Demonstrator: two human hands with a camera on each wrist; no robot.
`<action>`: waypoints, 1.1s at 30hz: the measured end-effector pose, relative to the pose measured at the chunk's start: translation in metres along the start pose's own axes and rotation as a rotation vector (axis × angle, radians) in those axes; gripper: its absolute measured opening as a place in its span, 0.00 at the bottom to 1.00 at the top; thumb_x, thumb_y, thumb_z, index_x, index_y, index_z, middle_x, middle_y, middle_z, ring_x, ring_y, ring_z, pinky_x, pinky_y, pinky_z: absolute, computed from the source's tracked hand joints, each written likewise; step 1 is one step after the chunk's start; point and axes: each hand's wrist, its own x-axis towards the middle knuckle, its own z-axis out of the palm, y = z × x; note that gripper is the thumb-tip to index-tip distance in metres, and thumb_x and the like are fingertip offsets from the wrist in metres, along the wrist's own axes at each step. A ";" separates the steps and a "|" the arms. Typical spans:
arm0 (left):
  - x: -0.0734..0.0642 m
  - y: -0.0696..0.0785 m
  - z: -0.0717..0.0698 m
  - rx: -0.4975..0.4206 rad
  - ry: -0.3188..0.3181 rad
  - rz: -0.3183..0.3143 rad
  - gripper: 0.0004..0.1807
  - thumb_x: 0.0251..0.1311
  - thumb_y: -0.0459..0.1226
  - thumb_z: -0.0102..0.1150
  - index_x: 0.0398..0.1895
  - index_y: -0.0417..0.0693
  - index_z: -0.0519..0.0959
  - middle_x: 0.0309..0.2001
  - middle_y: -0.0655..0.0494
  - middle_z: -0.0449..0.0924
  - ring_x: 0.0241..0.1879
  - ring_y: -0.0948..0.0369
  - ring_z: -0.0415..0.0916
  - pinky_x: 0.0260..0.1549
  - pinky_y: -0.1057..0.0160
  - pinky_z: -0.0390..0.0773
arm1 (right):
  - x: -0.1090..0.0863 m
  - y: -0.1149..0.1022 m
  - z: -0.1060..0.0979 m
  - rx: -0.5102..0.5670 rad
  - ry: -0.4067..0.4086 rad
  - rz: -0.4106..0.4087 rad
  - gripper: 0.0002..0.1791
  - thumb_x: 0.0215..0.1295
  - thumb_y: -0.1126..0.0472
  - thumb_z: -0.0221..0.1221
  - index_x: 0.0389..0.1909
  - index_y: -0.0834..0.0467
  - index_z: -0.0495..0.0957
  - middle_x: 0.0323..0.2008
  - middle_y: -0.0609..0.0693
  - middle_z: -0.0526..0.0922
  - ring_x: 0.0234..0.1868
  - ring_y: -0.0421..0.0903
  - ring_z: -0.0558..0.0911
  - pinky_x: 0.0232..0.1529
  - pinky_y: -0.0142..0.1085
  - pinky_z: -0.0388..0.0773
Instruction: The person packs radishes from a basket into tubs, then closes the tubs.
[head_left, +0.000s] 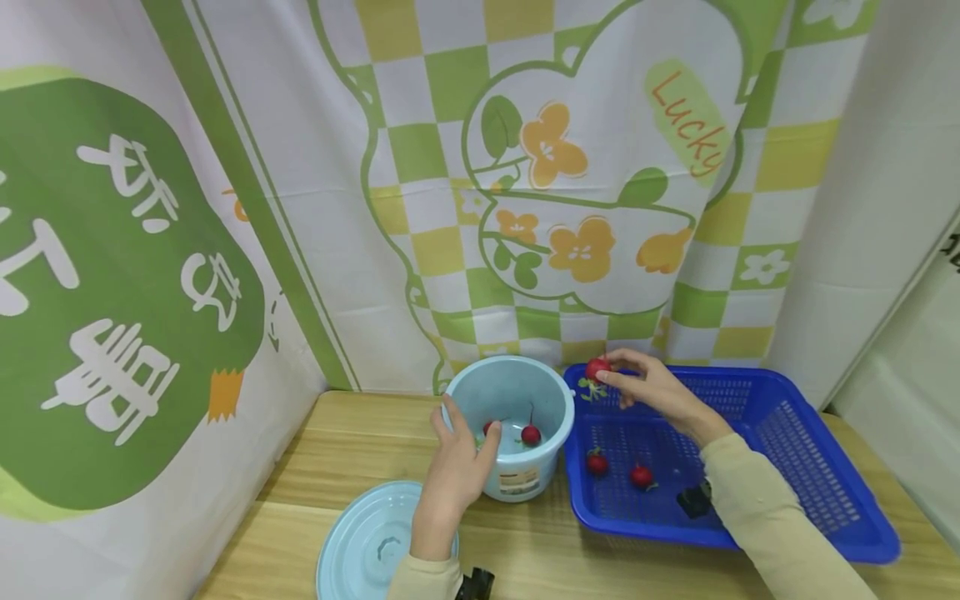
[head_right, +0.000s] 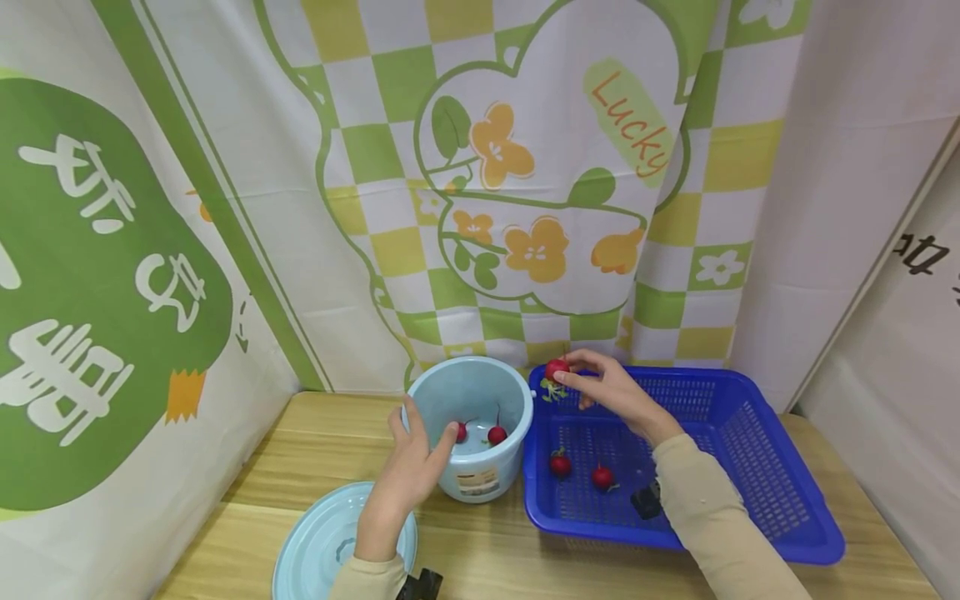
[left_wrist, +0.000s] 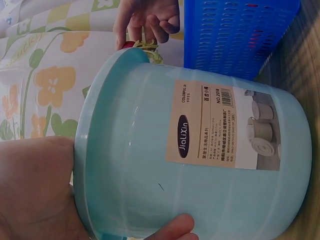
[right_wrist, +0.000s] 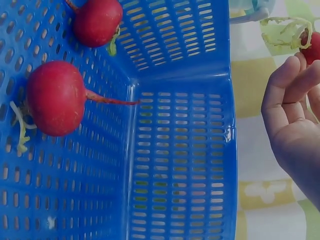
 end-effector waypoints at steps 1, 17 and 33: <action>0.000 0.000 0.000 0.000 -0.001 -0.001 0.55 0.79 0.60 0.46 0.84 0.33 0.29 0.81 0.27 0.29 0.36 0.46 0.80 0.33 0.49 0.80 | 0.000 0.000 0.000 0.006 -0.003 -0.003 0.33 0.74 0.51 0.66 0.70 0.67 0.70 0.43 0.61 0.83 0.28 0.49 0.79 0.41 0.42 0.82; -0.002 0.001 -0.002 -0.020 -0.006 0.008 0.55 0.79 0.58 0.47 0.83 0.32 0.28 0.81 0.26 0.28 0.24 0.51 0.75 0.24 0.55 0.75 | 0.004 0.004 0.008 0.241 -0.069 -0.057 0.21 0.80 0.58 0.59 0.64 0.66 0.70 0.32 0.51 0.78 0.26 0.41 0.74 0.36 0.38 0.82; -0.001 0.001 -0.001 -0.020 -0.008 0.006 0.55 0.79 0.58 0.47 0.84 0.33 0.28 0.81 0.27 0.28 0.26 0.50 0.76 0.26 0.53 0.77 | 0.008 -0.007 0.027 0.348 -0.141 -0.115 0.13 0.81 0.61 0.56 0.61 0.57 0.72 0.24 0.45 0.70 0.25 0.40 0.71 0.37 0.37 0.80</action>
